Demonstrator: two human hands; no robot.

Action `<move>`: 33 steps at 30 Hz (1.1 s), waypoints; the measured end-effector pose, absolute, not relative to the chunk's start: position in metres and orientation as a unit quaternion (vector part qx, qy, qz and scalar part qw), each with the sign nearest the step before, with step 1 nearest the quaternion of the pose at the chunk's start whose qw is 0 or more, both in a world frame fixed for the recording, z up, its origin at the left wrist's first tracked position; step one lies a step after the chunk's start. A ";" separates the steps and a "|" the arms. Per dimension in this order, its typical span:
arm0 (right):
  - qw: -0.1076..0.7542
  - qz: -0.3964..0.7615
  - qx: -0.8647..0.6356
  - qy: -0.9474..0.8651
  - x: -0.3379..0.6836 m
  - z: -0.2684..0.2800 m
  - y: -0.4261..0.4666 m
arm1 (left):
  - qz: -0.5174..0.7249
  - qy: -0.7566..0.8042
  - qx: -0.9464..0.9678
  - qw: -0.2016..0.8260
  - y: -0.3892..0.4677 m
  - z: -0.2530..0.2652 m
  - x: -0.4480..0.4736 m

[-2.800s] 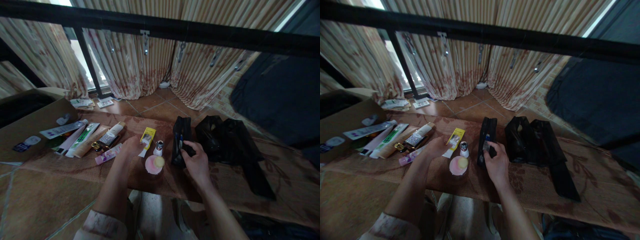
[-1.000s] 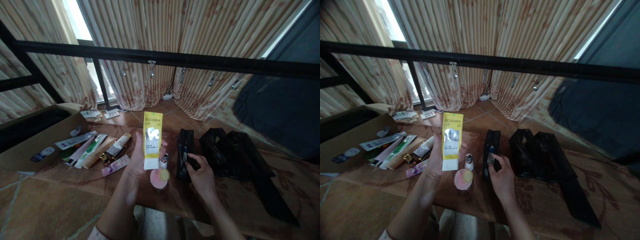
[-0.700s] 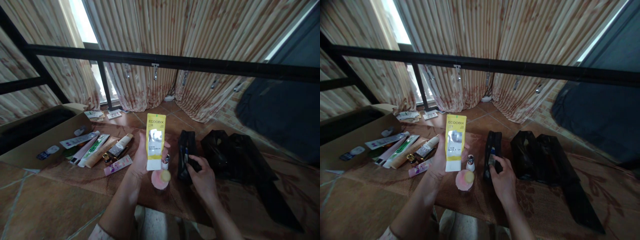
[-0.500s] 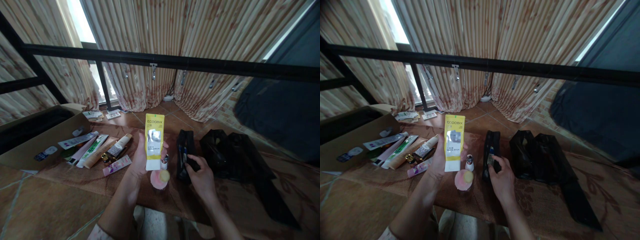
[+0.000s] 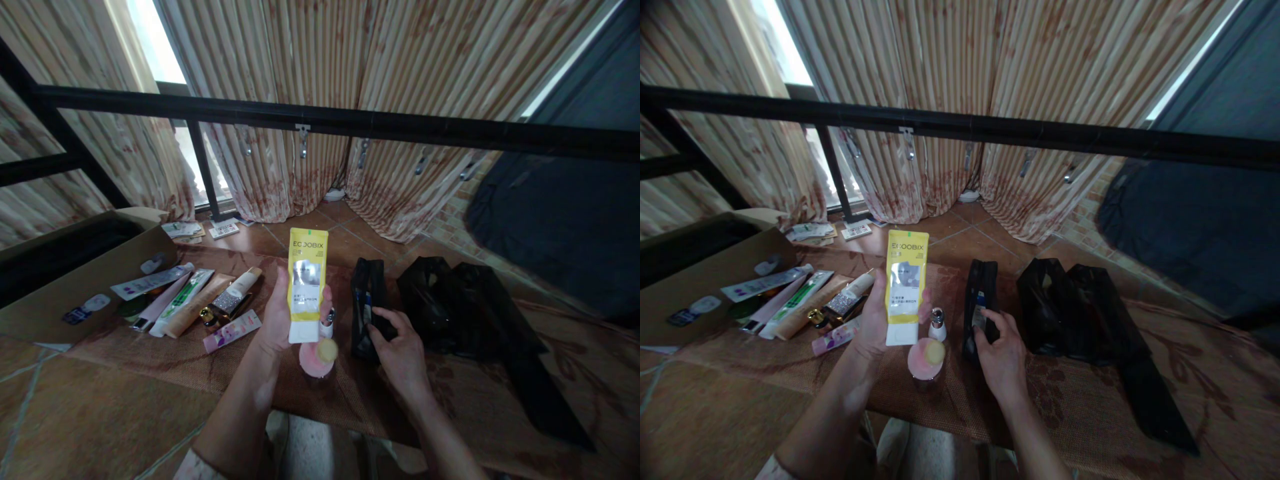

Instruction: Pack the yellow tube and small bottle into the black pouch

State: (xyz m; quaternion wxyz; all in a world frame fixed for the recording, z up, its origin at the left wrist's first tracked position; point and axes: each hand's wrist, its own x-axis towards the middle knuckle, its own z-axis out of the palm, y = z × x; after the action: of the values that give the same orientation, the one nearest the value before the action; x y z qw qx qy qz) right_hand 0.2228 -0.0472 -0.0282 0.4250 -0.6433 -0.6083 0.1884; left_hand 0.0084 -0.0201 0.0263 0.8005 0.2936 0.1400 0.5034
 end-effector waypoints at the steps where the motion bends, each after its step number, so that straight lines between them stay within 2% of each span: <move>1: 0.424 0.188 -0.642 -0.610 0.223 -0.028 -0.047 | 0.505 0.139 0.295 0.799 -0.020 0.026 0.008; 24: 0.419 0.189 -0.649 -0.606 0.221 -0.024 -0.048 | 0.543 0.160 0.249 0.786 -0.023 0.029 0.013; 33: 0.428 0.189 -0.637 -0.612 0.221 -0.027 -0.048 | 0.500 0.182 0.306 0.790 -0.018 0.021 0.010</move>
State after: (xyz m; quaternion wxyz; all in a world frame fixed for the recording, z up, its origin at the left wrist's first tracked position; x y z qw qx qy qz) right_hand 0.2213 -0.0477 -0.0274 0.4284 -0.6373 -0.6121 0.1889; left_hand 0.0096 -0.0183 0.0207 0.7897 0.3058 0.1819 0.4999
